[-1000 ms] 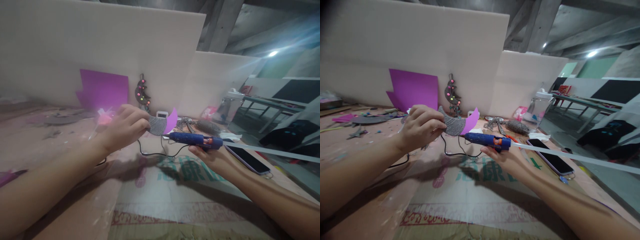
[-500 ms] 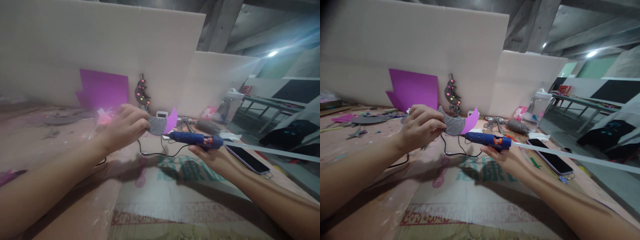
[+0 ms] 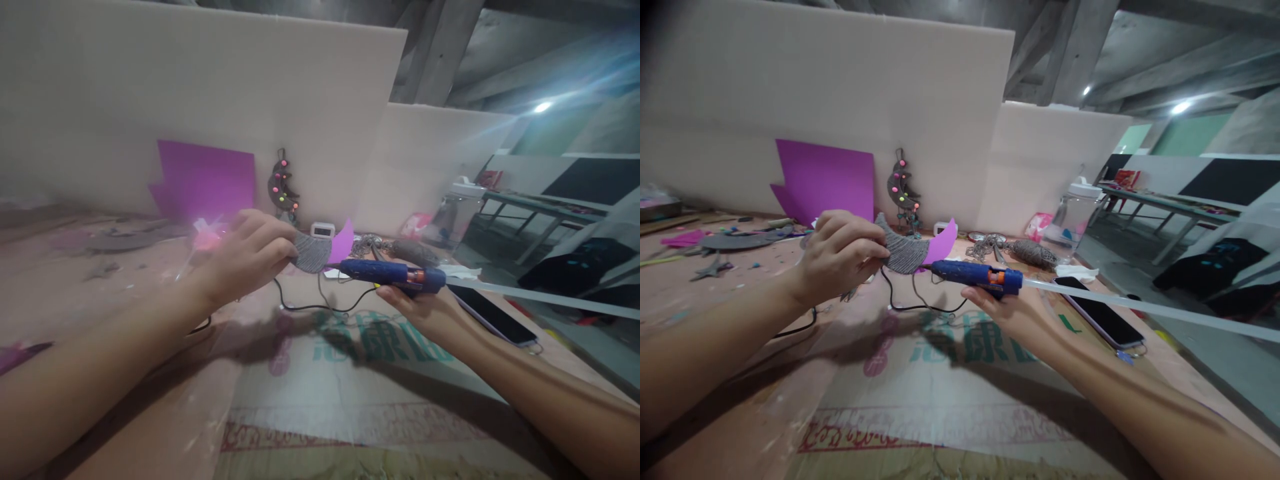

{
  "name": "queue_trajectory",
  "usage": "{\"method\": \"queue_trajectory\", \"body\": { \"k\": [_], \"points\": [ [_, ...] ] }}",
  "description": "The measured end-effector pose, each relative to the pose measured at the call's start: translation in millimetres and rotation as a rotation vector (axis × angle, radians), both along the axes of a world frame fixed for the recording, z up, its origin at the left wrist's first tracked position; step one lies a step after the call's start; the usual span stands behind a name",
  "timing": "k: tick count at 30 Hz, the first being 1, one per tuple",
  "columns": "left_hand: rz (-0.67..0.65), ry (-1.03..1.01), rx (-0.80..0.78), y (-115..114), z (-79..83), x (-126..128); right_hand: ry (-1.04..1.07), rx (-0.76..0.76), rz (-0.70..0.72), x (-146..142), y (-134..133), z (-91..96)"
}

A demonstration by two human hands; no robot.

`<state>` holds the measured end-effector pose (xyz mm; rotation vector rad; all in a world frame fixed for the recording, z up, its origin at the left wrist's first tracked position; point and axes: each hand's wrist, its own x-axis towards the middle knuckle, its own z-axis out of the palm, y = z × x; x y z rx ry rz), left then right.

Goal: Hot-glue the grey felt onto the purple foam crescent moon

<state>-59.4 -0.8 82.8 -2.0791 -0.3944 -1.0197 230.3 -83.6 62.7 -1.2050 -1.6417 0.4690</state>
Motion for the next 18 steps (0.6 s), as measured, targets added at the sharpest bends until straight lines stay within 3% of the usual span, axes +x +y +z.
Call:
{"method": "queue_trajectory", "body": {
  "k": [8, 18],
  "points": [
    [-0.037, 0.004, 0.056, 0.7, 0.4, 0.0, -0.189, 0.021, -0.076, 5.2, 3.4, -0.5],
    [-0.076, 0.002, 0.078, -1.4, 3.0, 2.6, -0.261, 0.069, -0.138, 2.2, 3.1, 6.8]
  ]
}}
